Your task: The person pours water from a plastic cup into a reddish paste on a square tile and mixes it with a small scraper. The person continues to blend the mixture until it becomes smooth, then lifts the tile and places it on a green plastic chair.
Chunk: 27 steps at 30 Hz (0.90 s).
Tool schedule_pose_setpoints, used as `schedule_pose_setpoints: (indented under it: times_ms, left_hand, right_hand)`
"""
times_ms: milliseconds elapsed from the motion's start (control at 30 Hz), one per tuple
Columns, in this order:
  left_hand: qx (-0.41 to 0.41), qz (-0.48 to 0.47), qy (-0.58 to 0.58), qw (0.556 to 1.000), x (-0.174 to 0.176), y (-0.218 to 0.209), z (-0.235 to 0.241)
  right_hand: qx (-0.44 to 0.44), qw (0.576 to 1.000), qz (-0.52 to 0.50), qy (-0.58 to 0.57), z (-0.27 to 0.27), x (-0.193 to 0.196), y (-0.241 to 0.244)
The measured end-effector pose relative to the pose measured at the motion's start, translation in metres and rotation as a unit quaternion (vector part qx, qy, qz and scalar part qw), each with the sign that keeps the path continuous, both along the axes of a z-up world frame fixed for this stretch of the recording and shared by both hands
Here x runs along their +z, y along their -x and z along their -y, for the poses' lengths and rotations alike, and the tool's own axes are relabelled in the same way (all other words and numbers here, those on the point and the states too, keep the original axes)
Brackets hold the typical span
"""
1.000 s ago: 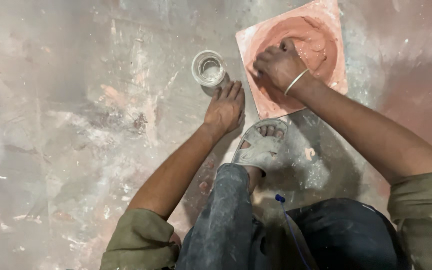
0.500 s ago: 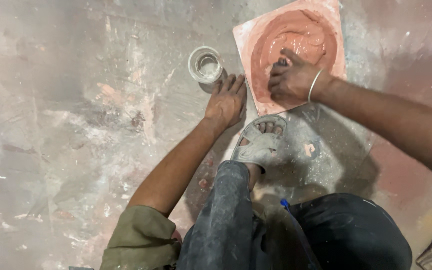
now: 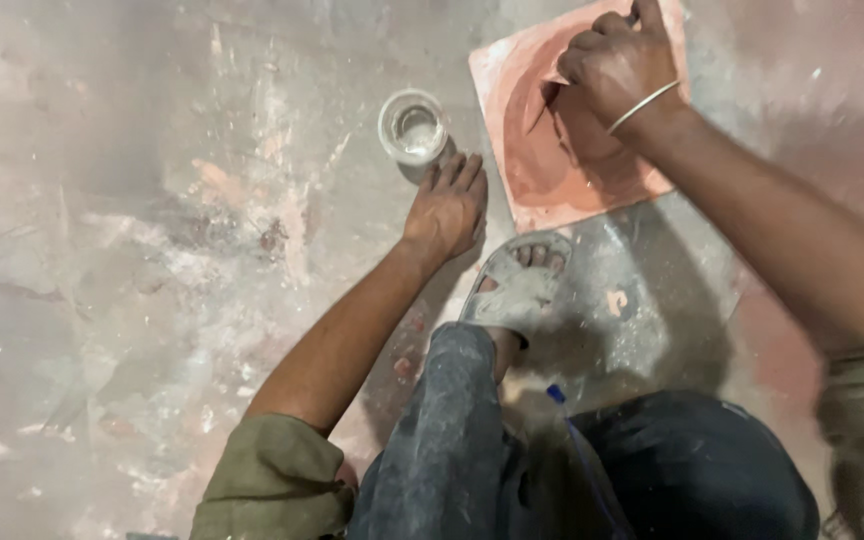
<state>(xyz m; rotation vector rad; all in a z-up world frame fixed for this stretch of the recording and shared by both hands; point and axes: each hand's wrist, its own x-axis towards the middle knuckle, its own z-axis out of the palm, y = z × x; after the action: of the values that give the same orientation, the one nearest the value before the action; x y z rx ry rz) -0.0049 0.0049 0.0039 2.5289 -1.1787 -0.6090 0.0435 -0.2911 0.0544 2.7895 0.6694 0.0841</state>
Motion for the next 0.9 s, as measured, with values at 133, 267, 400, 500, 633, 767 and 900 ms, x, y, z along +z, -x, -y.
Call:
schedule_pose_setpoints:
  times_ms: [133,267,400,500,633,767,900]
  left_hand:
    - [0.002,0.012,-0.002,1.000,-0.002,-0.005,0.003]
    - [0.010,0.018,0.014,1.000,-0.005,-0.002,0.007]
    - [0.022,0.003,0.022,1.000,0.001,-0.007,0.011]
    - [0.019,-0.005,0.014,1.000,0.002,0.000,0.014]
    - [-0.005,0.003,0.000,1.000,0.002,-0.002,0.021]
    - [-0.010,0.017,0.013,1.000,-0.002,0.004,0.022]
    - [-0.010,0.020,0.012,1.000,-0.001,0.006,0.025]
  right_hand:
    - [-0.078,0.992,0.020,-0.098,-0.017,-0.024,-0.005]
    - [-0.011,0.990,-0.095,-0.106,-0.049,-0.018,0.028]
    - [0.083,0.972,-0.165,-0.147,-0.060,0.013,0.064]
    - [0.114,0.961,-0.232,-0.100,-0.055,0.021,0.085]
    - [0.147,0.950,-0.269,-0.055,-0.040,0.025,0.081]
    - [0.177,0.926,-0.326,0.072,-0.027,0.032,0.068]
    - [0.233,0.919,-0.257,0.188,-0.010,0.041,0.038]
